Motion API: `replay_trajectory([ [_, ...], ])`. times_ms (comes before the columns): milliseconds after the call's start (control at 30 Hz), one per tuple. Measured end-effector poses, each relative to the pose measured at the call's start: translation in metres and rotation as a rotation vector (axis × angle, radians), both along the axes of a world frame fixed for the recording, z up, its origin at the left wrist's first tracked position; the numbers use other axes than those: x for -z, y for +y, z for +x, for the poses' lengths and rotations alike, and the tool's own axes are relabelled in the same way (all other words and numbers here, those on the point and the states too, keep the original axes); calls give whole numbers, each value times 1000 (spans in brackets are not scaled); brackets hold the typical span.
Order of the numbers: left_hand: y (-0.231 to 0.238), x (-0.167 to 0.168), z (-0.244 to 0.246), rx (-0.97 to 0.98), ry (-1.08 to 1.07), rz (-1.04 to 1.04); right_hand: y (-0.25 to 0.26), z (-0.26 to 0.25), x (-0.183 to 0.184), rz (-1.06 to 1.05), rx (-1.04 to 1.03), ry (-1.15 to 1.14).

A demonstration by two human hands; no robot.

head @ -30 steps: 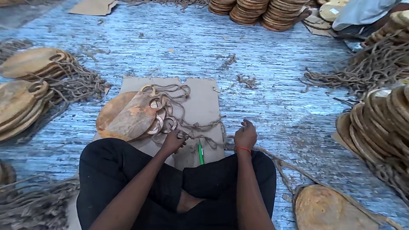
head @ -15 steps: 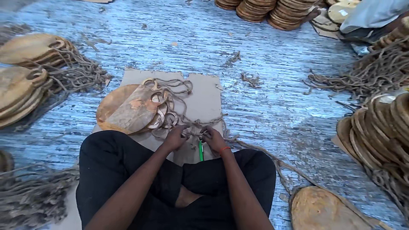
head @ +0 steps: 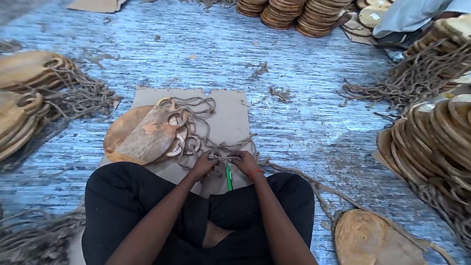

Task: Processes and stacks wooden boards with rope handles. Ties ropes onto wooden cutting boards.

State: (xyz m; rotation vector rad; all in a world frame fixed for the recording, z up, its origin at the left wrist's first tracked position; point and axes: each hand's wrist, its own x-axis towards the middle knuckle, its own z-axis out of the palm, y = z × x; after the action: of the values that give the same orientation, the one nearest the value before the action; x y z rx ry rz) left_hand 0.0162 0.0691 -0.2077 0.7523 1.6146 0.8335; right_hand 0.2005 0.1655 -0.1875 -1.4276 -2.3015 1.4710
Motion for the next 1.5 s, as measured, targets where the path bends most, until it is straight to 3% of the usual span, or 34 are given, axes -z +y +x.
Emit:
replay_trajectory([
  [267,7,17,7,94,288,-41,-1,-6,4,-74,78,-74],
  [467,10,15,18,6,159,-66,-5,-2,10,-147,208,-17],
  [600,15,16,25,15,273,-100,-9,-2,7,-139,247,-63],
  [800,20,20,26,27,319,-150,12,-9,40,-124,115,-167],
  [1033,24,18,27,-24,269,-171,21,-14,37,-160,104,-228],
  [1333,19,21,26,146,410,-196,15,-17,26,-210,-2,-435],
  [1500,22,25,28,108,451,-158,19,-22,28,-217,31,-441],
])
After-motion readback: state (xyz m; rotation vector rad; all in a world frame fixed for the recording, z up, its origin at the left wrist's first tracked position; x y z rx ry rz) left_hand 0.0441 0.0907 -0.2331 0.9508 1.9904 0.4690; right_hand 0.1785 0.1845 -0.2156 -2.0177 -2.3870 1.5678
